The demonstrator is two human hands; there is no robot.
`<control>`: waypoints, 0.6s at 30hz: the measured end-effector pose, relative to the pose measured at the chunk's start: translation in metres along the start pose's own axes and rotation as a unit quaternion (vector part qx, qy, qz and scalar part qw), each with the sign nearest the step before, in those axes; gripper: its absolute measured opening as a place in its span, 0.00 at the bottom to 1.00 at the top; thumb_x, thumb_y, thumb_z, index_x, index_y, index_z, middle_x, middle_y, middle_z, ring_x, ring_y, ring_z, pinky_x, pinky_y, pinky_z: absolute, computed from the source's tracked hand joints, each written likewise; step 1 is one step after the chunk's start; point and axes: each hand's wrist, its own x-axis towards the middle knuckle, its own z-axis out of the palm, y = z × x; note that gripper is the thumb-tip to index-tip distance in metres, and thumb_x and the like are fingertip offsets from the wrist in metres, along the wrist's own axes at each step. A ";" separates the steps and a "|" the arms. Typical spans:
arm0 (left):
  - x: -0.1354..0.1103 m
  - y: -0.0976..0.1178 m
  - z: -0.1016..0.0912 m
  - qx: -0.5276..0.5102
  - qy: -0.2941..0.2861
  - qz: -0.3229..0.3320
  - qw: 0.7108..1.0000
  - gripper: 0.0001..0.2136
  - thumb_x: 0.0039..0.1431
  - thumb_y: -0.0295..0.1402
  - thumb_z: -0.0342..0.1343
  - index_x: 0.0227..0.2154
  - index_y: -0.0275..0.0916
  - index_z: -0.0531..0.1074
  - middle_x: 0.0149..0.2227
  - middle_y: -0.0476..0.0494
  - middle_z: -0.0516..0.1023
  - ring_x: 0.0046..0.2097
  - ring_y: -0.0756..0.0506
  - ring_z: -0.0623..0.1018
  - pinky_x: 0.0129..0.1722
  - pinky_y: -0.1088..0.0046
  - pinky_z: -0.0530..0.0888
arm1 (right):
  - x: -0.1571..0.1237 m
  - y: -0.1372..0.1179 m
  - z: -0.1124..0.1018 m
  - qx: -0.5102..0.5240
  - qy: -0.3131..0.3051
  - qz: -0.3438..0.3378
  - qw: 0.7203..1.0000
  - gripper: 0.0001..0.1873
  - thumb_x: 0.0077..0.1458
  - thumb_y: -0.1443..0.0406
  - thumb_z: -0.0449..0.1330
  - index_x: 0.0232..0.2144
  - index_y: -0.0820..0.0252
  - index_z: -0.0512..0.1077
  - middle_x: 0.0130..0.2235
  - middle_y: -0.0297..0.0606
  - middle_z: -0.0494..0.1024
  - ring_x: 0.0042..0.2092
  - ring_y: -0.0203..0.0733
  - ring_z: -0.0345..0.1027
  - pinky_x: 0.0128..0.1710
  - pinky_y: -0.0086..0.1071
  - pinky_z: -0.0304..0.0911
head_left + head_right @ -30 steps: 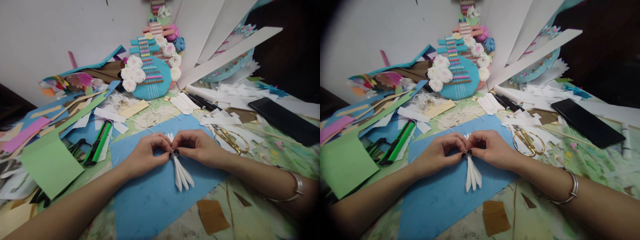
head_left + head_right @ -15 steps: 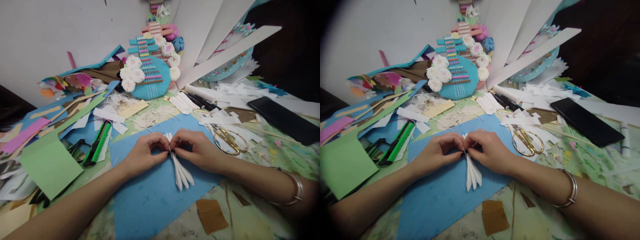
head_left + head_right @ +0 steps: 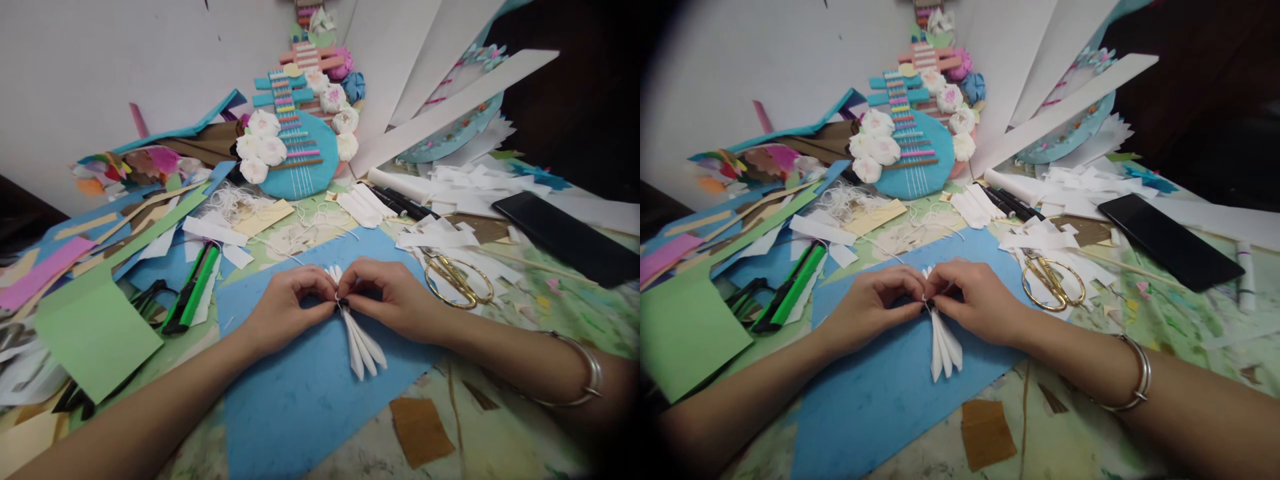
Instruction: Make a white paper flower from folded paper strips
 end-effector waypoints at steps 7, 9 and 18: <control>-0.001 0.002 -0.002 0.012 -0.027 0.000 1.000 0.04 0.45 0.22 0.56 0.22 0.36 0.71 0.35 0.44 0.75 0.39 0.48 0.74 0.42 0.70 0.71 | 0.001 0.005 -0.004 0.081 -0.009 0.065 0.995 0.02 0.49 0.70 0.57 0.27 0.61 0.70 0.30 0.34 0.73 0.34 0.35 0.67 0.36 0.29 0.63; -0.001 0.003 -0.003 0.015 -0.036 -0.001 0.999 0.04 0.44 0.21 0.56 0.20 0.36 0.71 0.36 0.44 0.74 0.39 0.47 0.74 0.43 0.69 0.71 | 0.002 0.006 -0.006 0.100 -0.015 0.080 0.992 0.01 0.48 0.69 0.58 0.26 0.61 0.69 0.29 0.34 0.73 0.33 0.35 0.66 0.34 0.29 0.62; -0.002 0.009 -0.010 0.048 -0.088 0.007 0.995 0.06 0.39 0.19 0.55 0.18 0.37 0.69 0.39 0.44 0.73 0.43 0.45 0.72 0.48 0.66 0.69 | 0.004 0.005 -0.017 0.122 -0.017 0.159 0.980 0.02 0.39 0.70 0.60 0.21 0.62 0.69 0.24 0.32 0.71 0.27 0.33 0.62 0.28 0.28 0.58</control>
